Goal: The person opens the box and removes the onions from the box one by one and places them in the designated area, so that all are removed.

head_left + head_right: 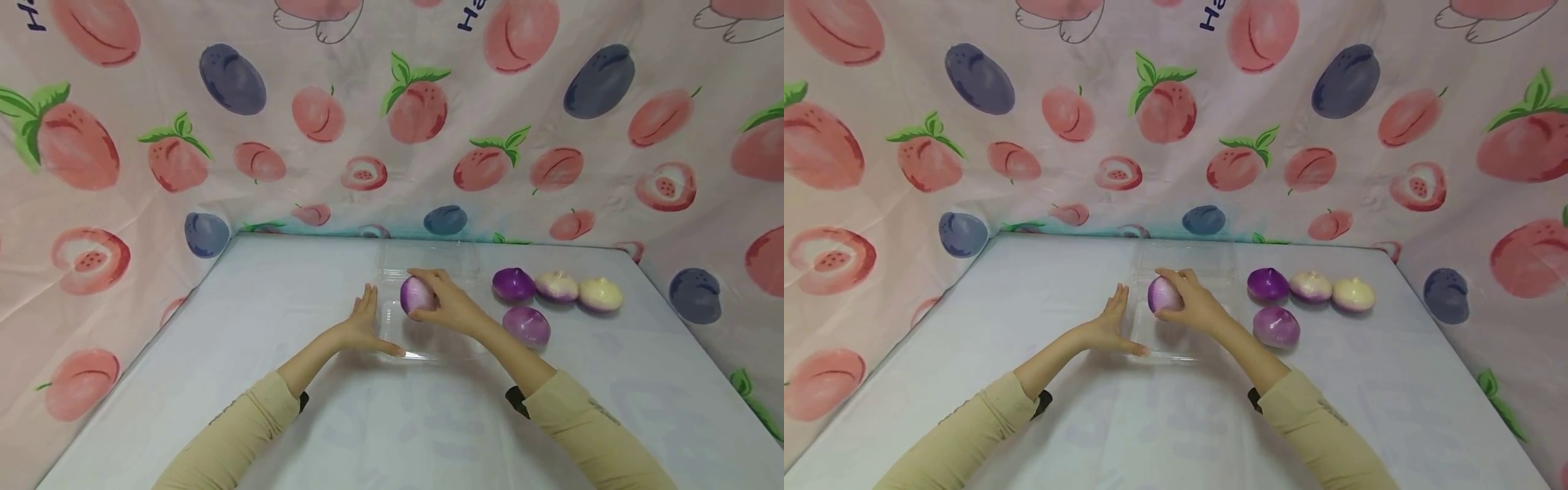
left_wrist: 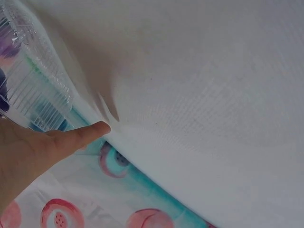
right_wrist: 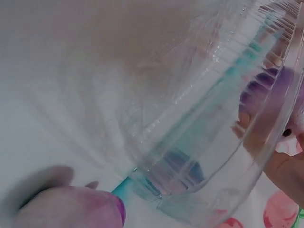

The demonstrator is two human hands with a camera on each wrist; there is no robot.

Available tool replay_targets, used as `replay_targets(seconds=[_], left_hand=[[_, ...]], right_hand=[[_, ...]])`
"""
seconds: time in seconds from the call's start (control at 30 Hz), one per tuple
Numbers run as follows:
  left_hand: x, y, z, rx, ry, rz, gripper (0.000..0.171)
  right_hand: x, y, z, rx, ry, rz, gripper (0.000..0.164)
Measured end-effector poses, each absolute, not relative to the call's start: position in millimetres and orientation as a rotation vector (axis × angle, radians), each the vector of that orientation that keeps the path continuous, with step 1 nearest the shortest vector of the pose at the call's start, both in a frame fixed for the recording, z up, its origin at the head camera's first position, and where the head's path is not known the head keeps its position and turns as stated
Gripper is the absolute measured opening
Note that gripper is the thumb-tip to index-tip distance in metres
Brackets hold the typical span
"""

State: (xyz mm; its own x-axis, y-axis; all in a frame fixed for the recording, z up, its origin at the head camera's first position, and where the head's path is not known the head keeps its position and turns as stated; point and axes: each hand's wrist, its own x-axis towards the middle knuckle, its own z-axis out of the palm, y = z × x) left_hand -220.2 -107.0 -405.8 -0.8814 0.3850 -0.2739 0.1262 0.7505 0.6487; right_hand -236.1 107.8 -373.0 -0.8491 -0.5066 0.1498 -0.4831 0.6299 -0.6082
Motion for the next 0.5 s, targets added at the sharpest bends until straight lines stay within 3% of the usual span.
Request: replay_targets(seconds=[0.5], left_hand=[[-219, -106, -402, 0.403, 2.553, 0.871, 0.136]], right_hand=[[-233, 158, -369, -0.690, 2.763, -1.171, 0.068]])
